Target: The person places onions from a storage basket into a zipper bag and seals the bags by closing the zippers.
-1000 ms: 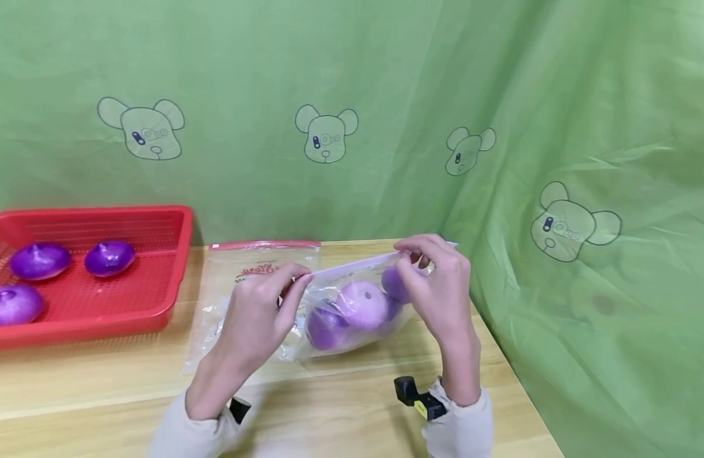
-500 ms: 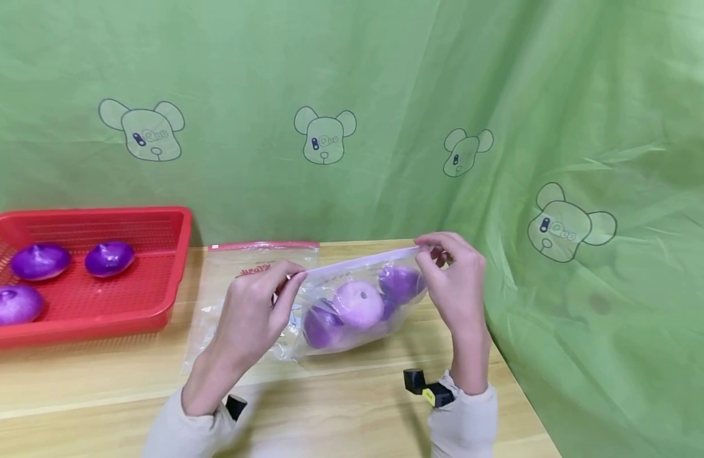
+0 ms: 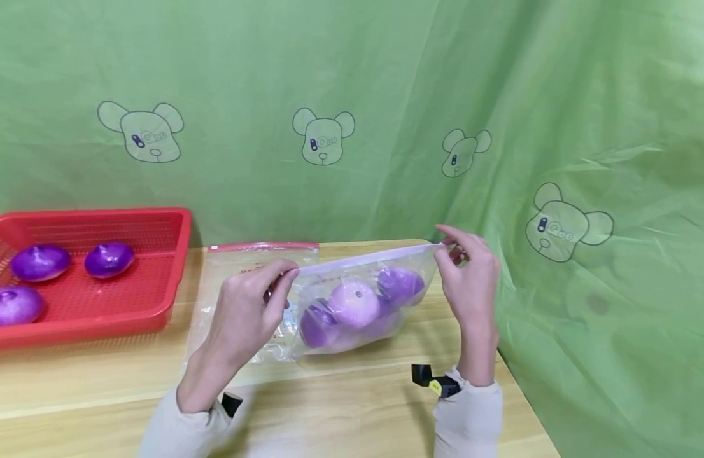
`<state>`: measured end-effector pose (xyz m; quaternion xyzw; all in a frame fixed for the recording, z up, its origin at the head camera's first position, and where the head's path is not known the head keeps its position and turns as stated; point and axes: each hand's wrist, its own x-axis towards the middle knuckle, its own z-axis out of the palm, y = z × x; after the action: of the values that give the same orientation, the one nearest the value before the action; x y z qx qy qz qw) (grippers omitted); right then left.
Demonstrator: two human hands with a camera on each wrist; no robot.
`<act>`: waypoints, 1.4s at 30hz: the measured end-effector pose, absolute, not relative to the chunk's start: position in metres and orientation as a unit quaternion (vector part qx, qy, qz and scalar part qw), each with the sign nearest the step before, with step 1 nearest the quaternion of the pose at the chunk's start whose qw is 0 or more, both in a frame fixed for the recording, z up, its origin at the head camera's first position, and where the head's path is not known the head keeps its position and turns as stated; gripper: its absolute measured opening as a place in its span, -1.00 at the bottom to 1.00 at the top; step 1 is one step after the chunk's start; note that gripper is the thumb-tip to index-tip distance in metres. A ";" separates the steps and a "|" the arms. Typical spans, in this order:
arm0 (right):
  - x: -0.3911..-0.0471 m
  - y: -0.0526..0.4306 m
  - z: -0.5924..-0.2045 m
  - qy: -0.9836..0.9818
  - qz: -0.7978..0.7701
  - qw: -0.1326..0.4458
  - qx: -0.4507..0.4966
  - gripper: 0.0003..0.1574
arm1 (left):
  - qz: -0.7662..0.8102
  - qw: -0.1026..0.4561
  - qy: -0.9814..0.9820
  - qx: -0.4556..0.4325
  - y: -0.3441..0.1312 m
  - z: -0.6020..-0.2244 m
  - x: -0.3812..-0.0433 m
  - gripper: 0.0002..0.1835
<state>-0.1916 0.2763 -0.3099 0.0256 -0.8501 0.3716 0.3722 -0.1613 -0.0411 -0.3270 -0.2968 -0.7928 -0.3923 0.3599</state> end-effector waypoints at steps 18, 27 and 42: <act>-0.202 0.326 -0.370 -0.839 0.513 -0.043 0.178 -0.53 | -0.469 0.257 -0.808 -0.247 -0.035 -0.340 -0.164 -0.92; -0.211 0.359 -0.334 -0.834 0.541 0.027 0.108 -0.54 | -0.402 0.208 -0.847 -0.280 -0.036 -0.348 -0.164 -0.51; -0.311 0.365 -0.368 -0.900 0.409 -0.149 -0.019 -0.06 | -0.240 -0.081 -0.940 -0.227 -0.092 -0.418 -0.154 -0.62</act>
<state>-0.3113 0.3648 -0.3684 -0.0190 -0.9001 0.4088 -0.1494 -0.1536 -0.0925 -0.4179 -0.2268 -0.9405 -0.2399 -0.0807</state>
